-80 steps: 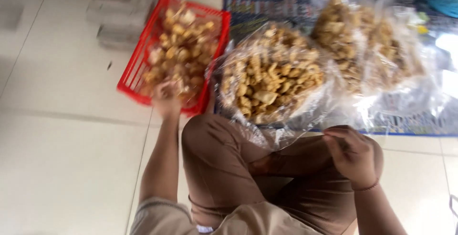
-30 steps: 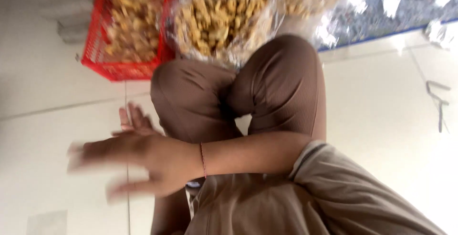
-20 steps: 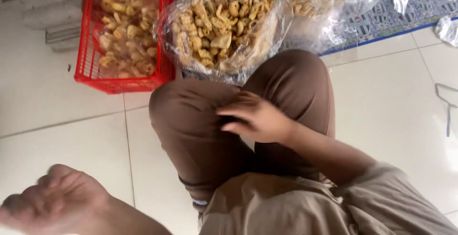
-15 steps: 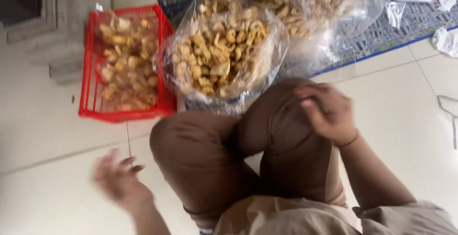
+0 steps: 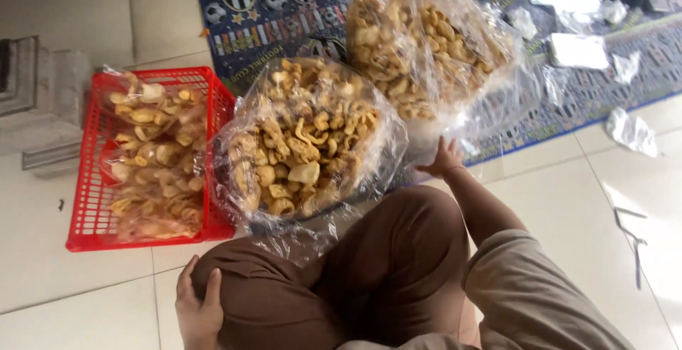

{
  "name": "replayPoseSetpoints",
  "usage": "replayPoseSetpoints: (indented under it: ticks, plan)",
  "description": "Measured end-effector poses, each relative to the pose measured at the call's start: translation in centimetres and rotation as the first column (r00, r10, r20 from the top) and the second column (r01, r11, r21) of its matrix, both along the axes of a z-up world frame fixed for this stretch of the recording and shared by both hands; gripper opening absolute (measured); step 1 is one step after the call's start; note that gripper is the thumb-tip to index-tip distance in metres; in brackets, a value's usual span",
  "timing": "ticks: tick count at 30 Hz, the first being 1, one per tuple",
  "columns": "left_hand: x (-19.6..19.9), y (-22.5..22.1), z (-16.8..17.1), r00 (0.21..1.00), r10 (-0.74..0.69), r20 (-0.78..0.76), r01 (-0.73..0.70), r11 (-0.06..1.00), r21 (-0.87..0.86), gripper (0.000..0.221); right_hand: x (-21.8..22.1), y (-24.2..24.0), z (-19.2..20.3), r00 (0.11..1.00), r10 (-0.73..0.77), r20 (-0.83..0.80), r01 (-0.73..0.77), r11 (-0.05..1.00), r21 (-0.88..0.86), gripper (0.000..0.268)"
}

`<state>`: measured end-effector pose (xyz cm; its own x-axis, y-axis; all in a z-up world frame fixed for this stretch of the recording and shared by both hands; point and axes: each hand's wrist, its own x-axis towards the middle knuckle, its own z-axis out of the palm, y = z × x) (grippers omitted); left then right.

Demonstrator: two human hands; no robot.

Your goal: The person is sitting on the floor, picking up fried snacks from a large plastic-lined pile and placing them into small individual plastic bags.

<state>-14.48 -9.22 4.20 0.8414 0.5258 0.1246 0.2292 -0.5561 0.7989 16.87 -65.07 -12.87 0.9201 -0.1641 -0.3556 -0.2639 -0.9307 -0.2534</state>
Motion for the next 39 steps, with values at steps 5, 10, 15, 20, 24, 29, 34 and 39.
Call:
replayPoseSetpoints:
  ticks: [5, 10, 15, 20, 24, 29, 34, 39]
  plan:
    - [0.7, 0.1, 0.0, 0.992, 0.061, -0.107, -0.067, 0.997, -0.049, 0.055, 0.2, 2.6, 2.4, 0.988, -0.098, -0.12, 0.077, 0.983, -0.169, 0.135]
    - [1.0, 0.8, -1.1, 0.993, 0.037, -0.113, -0.043, 0.997, -0.057, 0.055, -0.1, 0.9, 2.9, 0.992, 0.0, 0.125, 0.01, 0.997, -0.077, 0.061]
    - [0.4, 2.0, -4.0, 0.999, 0.013, -0.047, -0.014, 1.0, -0.01, 0.057, 0.8, 0.9, 4.8, 0.96, -0.214, 0.183, 0.18, 0.966, 0.187, 0.074]
    - [0.3, 2.1, -5.1, 0.998, 0.055, 0.016, -0.054, 0.997, -0.06, 0.055, 1.2, 1.2, 9.8, 0.976, -0.204, 0.078, 0.169, 0.932, 0.32, 0.035]
    - [0.2, 2.7, -4.4, 0.997, 0.013, -0.077, -0.017, 0.999, -0.052, 0.058, 0.2, -0.1, 12.3, 0.928, -0.092, 0.36, -0.032, 0.945, 0.324, 0.012]
    - [0.2, 2.5, -3.3, 0.998, -0.044, -0.048, 0.044, 0.999, -0.002, 0.054, 0.5, -0.4, 16.8, 0.816, -0.072, 0.573, -0.185, 0.907, 0.378, 0.028]
    - [0.3, 1.5, -1.9, 0.997, -0.028, -0.075, 0.025, 0.999, -0.04, 0.054, 0.2, 2.1, 19.2, 0.886, -0.267, 0.378, -0.02, 0.794, 0.607, 0.022]
    - [0.3, 1.5, -1.8, 0.994, -0.007, -0.109, 0.004, 0.999, -0.033, 0.055, 1.0, 2.2, 20.3, 0.93, -0.366, 0.023, 0.074, 0.247, 0.966, 0.035]
